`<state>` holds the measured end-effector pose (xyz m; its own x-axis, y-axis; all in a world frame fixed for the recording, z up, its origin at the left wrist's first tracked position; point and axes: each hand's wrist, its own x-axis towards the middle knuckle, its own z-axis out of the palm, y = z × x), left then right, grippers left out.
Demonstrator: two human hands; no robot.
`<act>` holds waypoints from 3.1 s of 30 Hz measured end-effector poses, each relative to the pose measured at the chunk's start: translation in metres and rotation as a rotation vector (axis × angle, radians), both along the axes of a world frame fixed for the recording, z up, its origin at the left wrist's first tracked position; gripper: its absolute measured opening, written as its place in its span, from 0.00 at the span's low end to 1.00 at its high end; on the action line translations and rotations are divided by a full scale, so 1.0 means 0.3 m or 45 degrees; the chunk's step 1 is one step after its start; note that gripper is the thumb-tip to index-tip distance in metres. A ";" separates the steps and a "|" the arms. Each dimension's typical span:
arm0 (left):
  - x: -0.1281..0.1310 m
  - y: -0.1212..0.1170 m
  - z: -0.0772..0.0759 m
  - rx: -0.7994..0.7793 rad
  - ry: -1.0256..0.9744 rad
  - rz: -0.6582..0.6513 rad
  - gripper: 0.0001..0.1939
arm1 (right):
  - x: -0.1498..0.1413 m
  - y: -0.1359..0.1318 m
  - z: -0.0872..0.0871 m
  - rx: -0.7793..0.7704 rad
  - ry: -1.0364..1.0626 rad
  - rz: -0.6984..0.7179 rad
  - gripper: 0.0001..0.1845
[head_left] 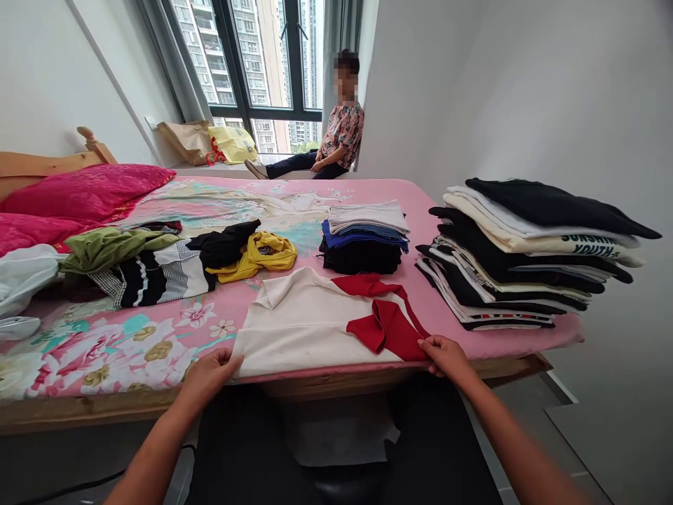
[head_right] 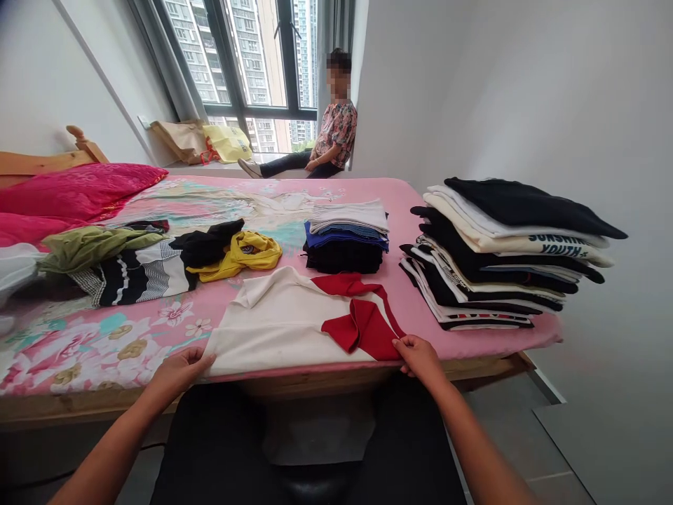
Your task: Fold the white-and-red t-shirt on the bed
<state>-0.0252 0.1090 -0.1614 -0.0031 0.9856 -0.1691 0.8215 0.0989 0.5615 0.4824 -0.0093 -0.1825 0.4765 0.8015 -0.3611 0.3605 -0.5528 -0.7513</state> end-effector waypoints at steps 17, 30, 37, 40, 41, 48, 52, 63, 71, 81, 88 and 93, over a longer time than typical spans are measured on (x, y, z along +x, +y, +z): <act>0.060 -0.073 0.054 0.303 0.267 0.048 0.24 | -0.007 -0.024 0.044 0.066 -0.429 0.043 0.15; 0.698 -0.077 0.061 0.590 0.021 -1.008 0.26 | -0.118 0.156 0.145 0.688 -0.748 0.446 0.14; 0.840 0.012 0.040 0.537 -0.009 -0.928 0.16 | -0.121 0.382 0.221 0.492 -0.745 0.352 0.19; 0.862 0.053 0.037 0.441 -0.031 -0.732 0.12 | -0.102 0.488 0.238 0.444 -0.690 0.342 0.11; 0.867 0.067 0.034 0.419 -0.028 -0.669 0.13 | -0.094 0.515 0.243 0.453 -0.674 0.319 0.11; 0.883 0.102 0.009 0.332 -0.041 -0.456 0.15 | -0.065 0.507 0.218 0.515 -0.659 0.231 0.16; 0.871 0.083 0.019 0.339 -0.050 -0.533 0.14 | -0.069 0.464 0.159 0.388 -0.625 0.380 0.12; 0.864 0.069 0.067 0.208 0.010 -0.577 0.11 | -0.058 0.432 0.124 0.404 -0.578 0.210 0.16; 0.894 0.096 0.097 0.066 0.127 -0.458 0.22 | -0.007 0.431 0.103 0.097 -0.472 0.303 0.20; 0.894 0.108 0.078 0.497 -0.141 -0.403 0.17 | -0.006 0.305 0.116 0.088 -0.614 0.309 0.17; 0.894 0.045 0.047 0.788 0.130 -1.084 0.19 | -0.126 0.238 0.141 0.472 -0.775 0.447 0.19; 0.864 0.063 -0.023 0.516 0.377 -0.904 0.33 | -0.194 0.209 0.116 0.305 -0.872 0.760 0.25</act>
<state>0.2340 0.1280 -0.1682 0.6471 0.7550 0.1057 0.7308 -0.6538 0.1962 0.4243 0.0536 -0.1475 0.0103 0.9986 0.0522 0.9402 0.0081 -0.3404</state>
